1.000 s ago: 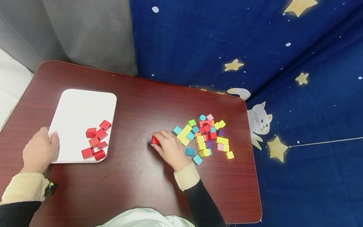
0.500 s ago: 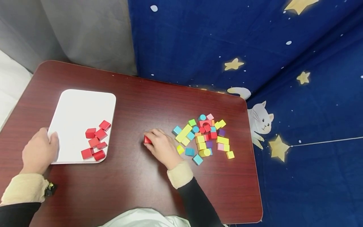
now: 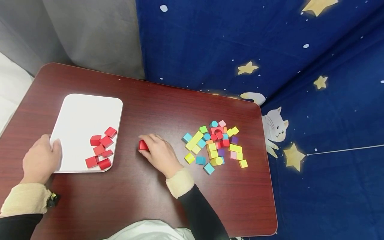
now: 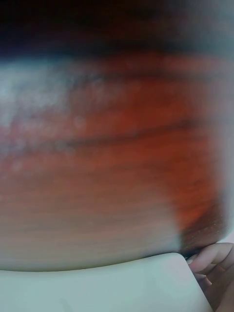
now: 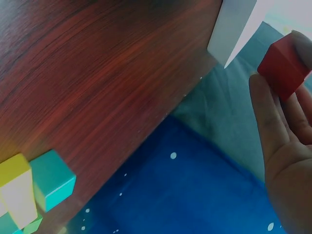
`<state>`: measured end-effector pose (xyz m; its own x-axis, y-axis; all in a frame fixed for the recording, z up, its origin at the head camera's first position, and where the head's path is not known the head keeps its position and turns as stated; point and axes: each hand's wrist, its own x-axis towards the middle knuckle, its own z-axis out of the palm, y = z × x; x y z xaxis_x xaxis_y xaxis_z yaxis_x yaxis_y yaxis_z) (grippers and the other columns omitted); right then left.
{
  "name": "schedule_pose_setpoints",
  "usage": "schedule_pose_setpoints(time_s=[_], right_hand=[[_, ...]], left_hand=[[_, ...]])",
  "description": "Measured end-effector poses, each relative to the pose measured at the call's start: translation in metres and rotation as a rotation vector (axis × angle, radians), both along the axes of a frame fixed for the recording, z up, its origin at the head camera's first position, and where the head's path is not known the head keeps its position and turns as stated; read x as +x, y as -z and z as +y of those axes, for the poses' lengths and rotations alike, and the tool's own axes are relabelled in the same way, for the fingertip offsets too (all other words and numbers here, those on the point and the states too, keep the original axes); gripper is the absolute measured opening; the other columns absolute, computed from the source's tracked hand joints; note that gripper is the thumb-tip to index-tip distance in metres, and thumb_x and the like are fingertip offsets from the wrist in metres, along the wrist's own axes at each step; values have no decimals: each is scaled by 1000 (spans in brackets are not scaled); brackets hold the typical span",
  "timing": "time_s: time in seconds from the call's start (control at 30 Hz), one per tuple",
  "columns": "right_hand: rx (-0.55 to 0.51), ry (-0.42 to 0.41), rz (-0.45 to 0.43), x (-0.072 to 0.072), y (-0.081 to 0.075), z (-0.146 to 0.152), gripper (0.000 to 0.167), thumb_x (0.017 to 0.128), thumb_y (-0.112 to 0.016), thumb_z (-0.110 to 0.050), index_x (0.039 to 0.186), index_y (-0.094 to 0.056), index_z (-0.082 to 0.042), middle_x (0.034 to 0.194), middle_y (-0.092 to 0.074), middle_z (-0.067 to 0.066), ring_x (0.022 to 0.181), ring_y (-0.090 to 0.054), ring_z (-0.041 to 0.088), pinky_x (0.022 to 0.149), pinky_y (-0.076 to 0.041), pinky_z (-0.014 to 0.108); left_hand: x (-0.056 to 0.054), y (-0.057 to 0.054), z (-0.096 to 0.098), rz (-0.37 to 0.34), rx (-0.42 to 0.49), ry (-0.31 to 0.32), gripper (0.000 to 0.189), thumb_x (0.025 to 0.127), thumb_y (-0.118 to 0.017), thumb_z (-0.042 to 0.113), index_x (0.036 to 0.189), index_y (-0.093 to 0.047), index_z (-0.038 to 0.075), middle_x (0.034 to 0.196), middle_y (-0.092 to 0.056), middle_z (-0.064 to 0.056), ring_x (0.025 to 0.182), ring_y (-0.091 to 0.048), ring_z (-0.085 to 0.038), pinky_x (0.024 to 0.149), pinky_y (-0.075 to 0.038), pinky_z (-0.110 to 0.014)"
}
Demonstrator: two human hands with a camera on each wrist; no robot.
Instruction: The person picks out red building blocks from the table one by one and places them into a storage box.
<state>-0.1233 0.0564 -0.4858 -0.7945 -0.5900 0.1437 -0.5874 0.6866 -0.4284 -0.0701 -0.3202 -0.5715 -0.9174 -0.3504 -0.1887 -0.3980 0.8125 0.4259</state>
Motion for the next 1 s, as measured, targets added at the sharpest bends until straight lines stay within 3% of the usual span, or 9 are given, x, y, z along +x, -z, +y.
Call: schedule_pose_setpoints(time_s=[0.13, 0.43, 1.0], right_hand=[[11, -9, -8, 1, 0, -12, 46, 89, -79, -27, 129, -61, -13, 120, -72, 2, 108, -69, 13, 88, -57, 27], [65, -122, 3, 7, 4, -42, 30, 92, -76, -31, 118, -67, -20, 112, -69, -8, 102, -64, 6, 89, -51, 18], [158, -229, -40, 13, 6, -82, 37, 95, -72, -33, 129, -65, -21, 121, -68, -10, 112, -63, 5, 96, -47, 13]], left_hand=[[1, 0, -2, -11, -3, 6, 52, 107, -35, 27, 133, -39, -18, 117, -49, -43, 99, -53, -65, 69, -42, -68], [-1, 2, -3, -10, 1, 19, 53, 108, -34, 27, 133, -38, -18, 116, -49, -43, 99, -52, -65, 69, -41, -68], [-1, 0, 0, -36, -8, 19, 51, 108, -34, 27, 129, -39, -18, 112, -49, -42, 95, -53, -65, 65, -41, -66]])
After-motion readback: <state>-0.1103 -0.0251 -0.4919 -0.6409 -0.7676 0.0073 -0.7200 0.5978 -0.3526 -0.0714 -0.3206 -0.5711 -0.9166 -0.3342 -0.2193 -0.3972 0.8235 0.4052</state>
